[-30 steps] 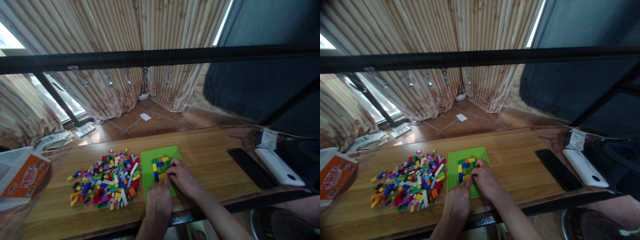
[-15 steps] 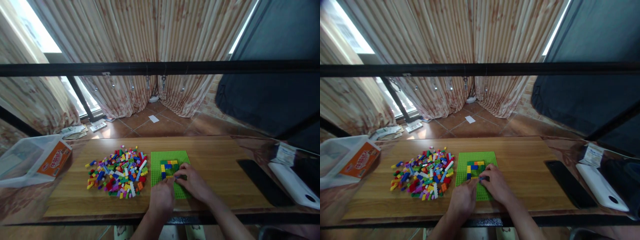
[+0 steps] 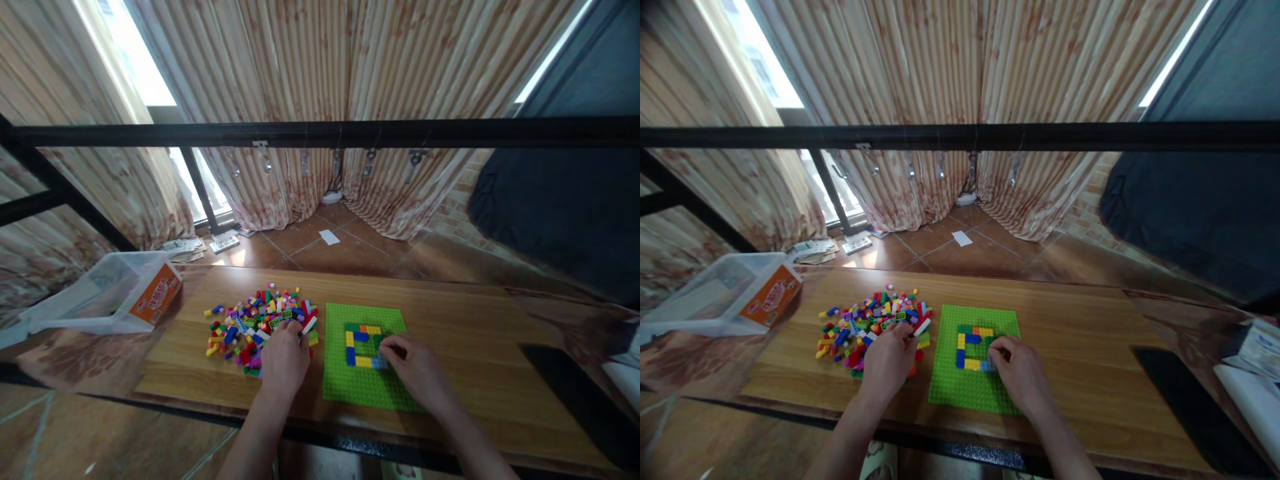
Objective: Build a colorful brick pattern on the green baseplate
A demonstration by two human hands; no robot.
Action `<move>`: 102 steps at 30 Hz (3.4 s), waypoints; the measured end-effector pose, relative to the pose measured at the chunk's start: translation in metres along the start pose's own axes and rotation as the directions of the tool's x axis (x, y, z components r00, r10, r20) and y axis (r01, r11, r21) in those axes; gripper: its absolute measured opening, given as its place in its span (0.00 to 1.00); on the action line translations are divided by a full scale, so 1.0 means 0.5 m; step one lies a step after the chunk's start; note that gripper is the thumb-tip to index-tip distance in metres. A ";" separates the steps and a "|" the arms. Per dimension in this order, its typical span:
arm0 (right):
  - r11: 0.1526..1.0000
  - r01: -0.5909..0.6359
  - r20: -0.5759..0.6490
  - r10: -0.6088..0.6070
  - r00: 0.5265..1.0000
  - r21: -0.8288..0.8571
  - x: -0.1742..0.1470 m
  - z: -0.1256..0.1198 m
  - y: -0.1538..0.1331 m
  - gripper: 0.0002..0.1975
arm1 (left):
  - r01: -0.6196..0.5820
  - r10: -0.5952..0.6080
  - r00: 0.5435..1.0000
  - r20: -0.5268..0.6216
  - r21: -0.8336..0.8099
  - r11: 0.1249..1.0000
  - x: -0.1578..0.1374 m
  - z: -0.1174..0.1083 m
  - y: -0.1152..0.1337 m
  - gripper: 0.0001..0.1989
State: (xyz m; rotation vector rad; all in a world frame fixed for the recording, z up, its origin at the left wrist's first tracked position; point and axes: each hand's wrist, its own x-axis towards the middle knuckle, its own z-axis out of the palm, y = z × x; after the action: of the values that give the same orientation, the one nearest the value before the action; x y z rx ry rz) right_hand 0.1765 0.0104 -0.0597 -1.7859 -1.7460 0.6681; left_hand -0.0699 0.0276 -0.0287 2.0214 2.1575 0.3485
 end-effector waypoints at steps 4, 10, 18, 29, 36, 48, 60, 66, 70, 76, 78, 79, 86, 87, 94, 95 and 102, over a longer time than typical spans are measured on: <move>0.999 -0.021 -0.045 0.023 0.999 0.028 0.001 -0.001 -0.006 0.13 | 0.009 -0.009 1.000 0.001 0.053 0.999 -0.004 0.006 0.003 0.06; 0.999 0.039 -0.028 -0.038 0.999 0.011 -0.003 0.015 -0.016 0.13 | -0.025 0.026 1.000 -0.006 0.049 0.998 -0.002 0.012 0.013 0.09; 0.997 0.078 -0.023 -0.078 0.997 0.024 -0.003 0.021 -0.017 0.13 | -0.193 0.191 0.980 0.062 0.017 0.981 0.003 0.023 0.017 0.18; 0.994 0.095 -0.058 -0.092 0.994 0.054 -0.004 0.021 -0.022 0.12 | -0.148 0.147 0.985 0.085 -0.004 0.989 0.012 0.025 0.012 0.14; 0.989 0.106 -0.089 -0.098 0.991 0.101 -0.004 0.019 -0.045 0.11 | -0.138 0.135 0.990 -0.030 -0.193 0.971 0.004 0.005 0.019 0.07; 0.901 0.195 -0.043 -0.193 0.980 0.388 -0.039 0.044 -0.115 0.16 | 0.227 0.102 0.964 0.245 -0.961 0.157 -0.043 0.037 0.108 0.10; 0.892 0.197 -0.132 -0.156 0.979 0.407 -0.042 0.031 -0.130 0.15 | 0.558 0.173 0.826 0.536 -0.738 -0.380 -0.058 0.039 0.140 0.18; 0.885 0.138 -0.271 -0.013 0.963 0.446 -0.028 -0.003 -0.084 0.16 | 0.553 0.125 0.833 0.539 -0.797 -0.245 -0.051 0.032 0.142 0.22; 0.843 -0.019 -0.342 0.238 0.909 0.537 -0.007 -0.032 -0.027 0.22 | 0.468 -0.034 0.873 0.487 -0.853 -0.230 -0.037 0.014 0.122 0.19; 0.843 -0.066 -0.249 0.232 0.940 0.534 0.003 -0.026 0.011 0.20 | 0.459 -0.072 0.875 0.479 -0.867 -0.192 -0.032 0.012 0.111 0.20; 0.902 -0.030 -0.265 0.158 0.951 0.432 0.001 -0.020 0.005 0.17 | 0.456 -0.078 0.879 0.471 -0.876 -0.158 -0.033 0.014 0.112 0.20; 0.925 -0.009 -0.273 0.122 0.954 0.380 0.000 -0.017 0.000 0.17 | 0.451 -0.080 0.882 0.464 -0.881 -0.142 -0.034 0.015 0.113 0.20; 0.975 0.033 -0.200 0.012 0.980 0.218 -0.006 -0.005 -0.026 0.16 | 0.415 -0.079 0.905 0.419 -0.908 -0.063 -0.036 0.018 0.116 0.17; 0.979 0.031 -0.195 0.009 0.981 0.199 -0.006 -0.004 -0.027 0.15 | 0.413 -0.078 0.906 0.416 -0.909 -0.051 -0.037 0.020 0.116 0.17; 0.993 0.035 -0.180 -0.015 0.984 0.112 -0.008 -0.002 -0.031 0.15 | 0.388 -0.078 0.918 0.388 -0.922 -0.014 -0.038 0.025 0.111 0.18; 0.994 0.038 -0.178 -0.019 0.984 0.107 -0.009 -0.001 -0.031 0.16 | 0.384 -0.080 0.920 0.384 -0.923 -0.013 -0.038 0.026 0.109 0.18; 0.995 0.035 -0.121 -0.024 0.992 0.092 -0.009 0.015 -0.036 0.15 | 0.385 -0.082 0.920 0.383 -0.923 0.008 -0.034 0.027 0.105 0.18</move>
State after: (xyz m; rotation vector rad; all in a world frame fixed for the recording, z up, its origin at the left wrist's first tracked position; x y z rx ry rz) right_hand 0.1582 0.0065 -0.0529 -1.6976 -1.6312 0.6087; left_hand -0.0148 0.0143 -0.0274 0.7151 1.2197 1.1211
